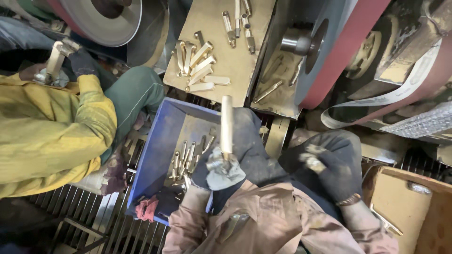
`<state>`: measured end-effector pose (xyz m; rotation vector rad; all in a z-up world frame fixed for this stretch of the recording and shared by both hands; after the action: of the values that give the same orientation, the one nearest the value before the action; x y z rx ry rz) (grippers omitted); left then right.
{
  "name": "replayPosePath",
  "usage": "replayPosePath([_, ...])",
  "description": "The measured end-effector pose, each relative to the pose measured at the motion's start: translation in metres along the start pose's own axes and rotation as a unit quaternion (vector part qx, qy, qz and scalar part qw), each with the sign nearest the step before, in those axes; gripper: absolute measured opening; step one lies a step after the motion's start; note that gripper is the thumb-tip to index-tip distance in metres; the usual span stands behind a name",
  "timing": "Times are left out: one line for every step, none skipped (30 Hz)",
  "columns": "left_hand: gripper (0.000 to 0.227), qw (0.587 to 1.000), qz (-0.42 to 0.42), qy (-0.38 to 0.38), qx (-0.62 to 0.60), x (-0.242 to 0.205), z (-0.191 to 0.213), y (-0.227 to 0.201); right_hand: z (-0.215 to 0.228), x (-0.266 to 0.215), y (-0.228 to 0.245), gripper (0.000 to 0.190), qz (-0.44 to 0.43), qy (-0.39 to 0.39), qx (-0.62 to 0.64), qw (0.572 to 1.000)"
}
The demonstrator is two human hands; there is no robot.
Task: The person sits on the floor and uses a belt sander to smooth the edges of small metal parts. They pick up each part from a pile, press it against the moving belt, and then place it into a cardboard box.
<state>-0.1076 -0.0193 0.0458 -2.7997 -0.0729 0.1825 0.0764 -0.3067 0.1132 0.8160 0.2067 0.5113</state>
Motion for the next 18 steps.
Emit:
replayPosePath([0.03,0.998,0.008,0.046,-0.04,-0.001,-0.005,0.009,-0.008,0.004,0.009,0.032,-0.012,0.029,0.037,0.999])
replayPosePath([0.033,0.996,0.048,0.006,-0.072,0.001,-0.001,0.018,-0.017,0.007,0.016,0.034,-0.025,0.058,0.075,0.995])
replayPosePath([0.038,0.99,0.088,-0.035,-0.104,0.004,0.005,0.028,-0.026,0.009,0.025,0.034,0.026,0.085,0.105,0.99])
replayPosePath([0.042,0.98,0.128,-0.075,-0.136,0.007,0.012,0.038,-0.036,0.011,0.032,0.035,0.077,0.111,0.135,0.981])
replayPosePath([0.043,0.993,0.094,-0.065,0.036,0.01,0.018,0.042,-0.044,0.01,0.035,0.036,0.128,0.138,0.164,0.968])
replayPosePath([0.045,0.976,0.056,-0.054,0.206,0.013,0.022,0.045,-0.056,0.01,0.028,0.038,0.079,0.191,0.22,0.953])
replayPosePath([0.049,0.928,0.017,-0.041,0.37,0.015,0.024,0.049,-0.07,0.01,0.018,0.038,0.038,0.235,0.262,0.935])
replayPosePath([0.046,0.923,0.02,0.014,0.383,0.017,0.023,0.058,-0.085,0.009,0.007,0.039,-0.002,0.27,0.308,0.912])
replayPosePath([0.043,0.916,0.022,0.067,0.395,0.018,0.02,0.066,-0.1,0.008,-0.003,0.04,-0.028,0.281,0.351,0.893])
replayPosePath([0.04,0.905,0.024,0.12,0.406,0.018,0.016,0.071,-0.114,0.009,-0.015,0.042,-0.056,0.287,0.394,0.871])
replayPosePath([0.04,0.85,-0.044,0.143,0.505,0.019,0.012,0.07,-0.125,0.009,-0.026,0.043,-0.075,0.286,0.432,0.852])
replayPosePath([0.041,0.836,-0.061,0.141,0.527,0.022,0.008,0.07,-0.131,0.006,-0.036,0.045,-0.098,0.276,0.475,0.83])
replayPosePath([0.042,0.827,-0.076,0.134,0.54,0.024,0.003,0.069,-0.133,0.005,-0.046,0.046,-0.121,0.264,0.512,0.808])
replayPosePath([0.044,0.816,-0.1,0.127,0.555,0.029,-0.002,0.065,-0.13,0.004,-0.055,0.051,-0.146,0.24,0.562,0.778])
replayPosePath([0.045,0.814,-0.131,0.1,0.557,0.033,-0.008,0.058,-0.124,0.0,-0.06,0.05,-0.165,0.234,0.575,0.766])
replayPosePath([0.047,0.802,-0.16,0.076,0.571,0.036,-0.015,0.049,-0.116,-0.003,-0.062,0.05,-0.183,0.228,0.589,0.754])
replayPosePath([0.049,0.787,-0.187,0.051,0.585,0.04,-0.022,0.038,-0.106,-0.005,-0.062,0.049,-0.201,0.219,0.601,0.742])
replayPosePath([0.05,0.742,-0.218,0.026,0.634,0.044,-0.028,0.022,-0.096,-0.007,-0.059,0.049,-0.216,0.22,0.597,0.741])
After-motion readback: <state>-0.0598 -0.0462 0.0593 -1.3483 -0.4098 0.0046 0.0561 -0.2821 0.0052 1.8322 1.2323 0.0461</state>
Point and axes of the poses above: each hand's wrist, its own x-axis towards the middle knuckle, its own z-axis out of the back of the hand, y = z × x, the point moved 4 cm from there along x, towards the middle knuckle, and after that the axes turned 2 degrees about -z, right-handed, at the moved point
